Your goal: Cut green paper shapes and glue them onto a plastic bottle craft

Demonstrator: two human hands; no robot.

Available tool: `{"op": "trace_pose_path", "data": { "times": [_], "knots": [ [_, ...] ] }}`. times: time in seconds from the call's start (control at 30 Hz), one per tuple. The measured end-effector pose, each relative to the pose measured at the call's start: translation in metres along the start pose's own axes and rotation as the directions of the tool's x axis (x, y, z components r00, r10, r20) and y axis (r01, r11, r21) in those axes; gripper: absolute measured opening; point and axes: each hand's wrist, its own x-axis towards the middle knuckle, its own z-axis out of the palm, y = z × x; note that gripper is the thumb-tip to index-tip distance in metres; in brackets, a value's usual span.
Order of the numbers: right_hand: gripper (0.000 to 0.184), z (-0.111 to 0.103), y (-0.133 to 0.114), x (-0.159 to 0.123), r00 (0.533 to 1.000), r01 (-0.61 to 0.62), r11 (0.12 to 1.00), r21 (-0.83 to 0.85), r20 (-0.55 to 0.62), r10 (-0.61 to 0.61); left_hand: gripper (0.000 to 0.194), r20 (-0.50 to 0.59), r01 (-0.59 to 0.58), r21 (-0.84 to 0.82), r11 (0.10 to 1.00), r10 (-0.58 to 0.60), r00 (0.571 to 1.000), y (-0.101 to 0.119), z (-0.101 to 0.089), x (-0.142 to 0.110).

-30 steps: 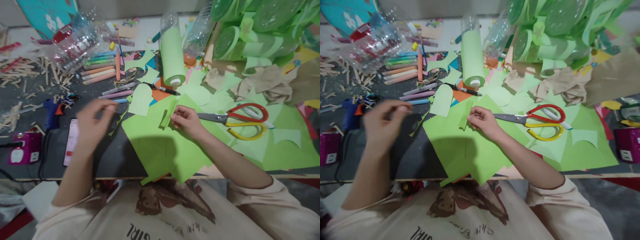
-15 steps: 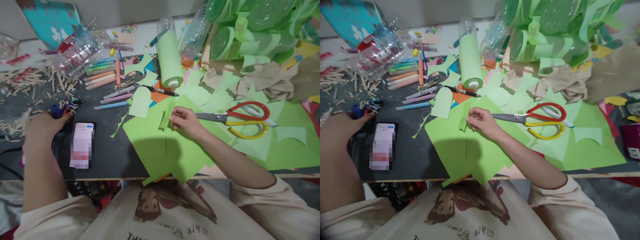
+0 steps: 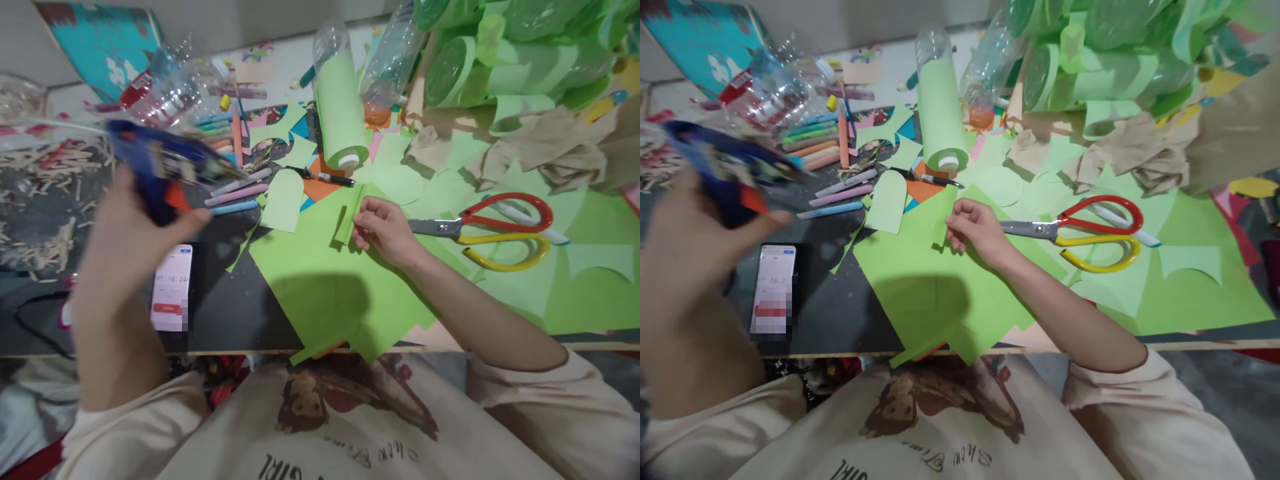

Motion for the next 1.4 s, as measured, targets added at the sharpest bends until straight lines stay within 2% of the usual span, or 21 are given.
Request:
{"op": "trace_pose_path", "data": {
  "times": [0.07,0.13,0.2,0.37,0.47,0.57,0.9,1.07,1.4],
  "knots": [
    [0.030,-0.001,0.000,0.000,0.999,0.033,0.999,-0.017,-0.006,-0.033,0.070,0.053,-0.060,-0.062,0.996,0.063,0.997,0.044,0.025,-0.015],
    [0.028,-0.001,0.000,0.000,0.998,0.057,0.997,-0.046,0.002,-0.057,0.061,0.093,-0.099,-0.048,0.994,0.104,0.990,0.064,0.048,-0.025],
    [0.027,-0.002,0.001,0.001,0.998,0.068,0.996,-0.065,0.005,-0.068,0.048,0.060,-0.116,-0.021,0.993,0.118,0.991,0.066,0.067,-0.030],
    [0.034,-0.003,0.001,0.004,0.998,0.061,0.997,-0.049,-0.021,-0.062,0.048,-0.115,-0.056,-0.049,0.997,0.050,0.992,0.048,0.093,-0.038],
    [0.039,-0.003,0.000,0.005,0.998,0.060,0.998,-0.029,-0.025,-0.061,0.041,-0.157,-0.042,-0.059,0.997,0.033,0.987,0.040,0.101,-0.040],
    [0.041,-0.003,-0.002,0.004,0.998,0.060,0.998,-0.017,-0.016,-0.060,0.039,-0.123,-0.046,-0.066,0.997,0.037,0.992,0.034,0.106,-0.040],
    [0.042,-0.005,-0.003,0.003,0.999,0.044,0.997,-0.059,-0.016,-0.045,0.047,-0.086,-0.153,-0.032,0.988,0.150,0.985,0.022,0.120,-0.037],
    [0.043,-0.005,-0.003,0.002,0.999,0.042,0.997,-0.068,-0.011,-0.043,0.036,-0.070,-0.203,-0.003,0.979,0.203,0.977,0.019,0.123,-0.037],
    [0.046,-0.004,-0.006,0.000,0.999,0.027,0.993,-0.118,0.019,-0.025,0.034,-0.035,-0.169,-0.013,0.985,0.169,0.985,0.018,0.126,-0.036]
  ]
}}
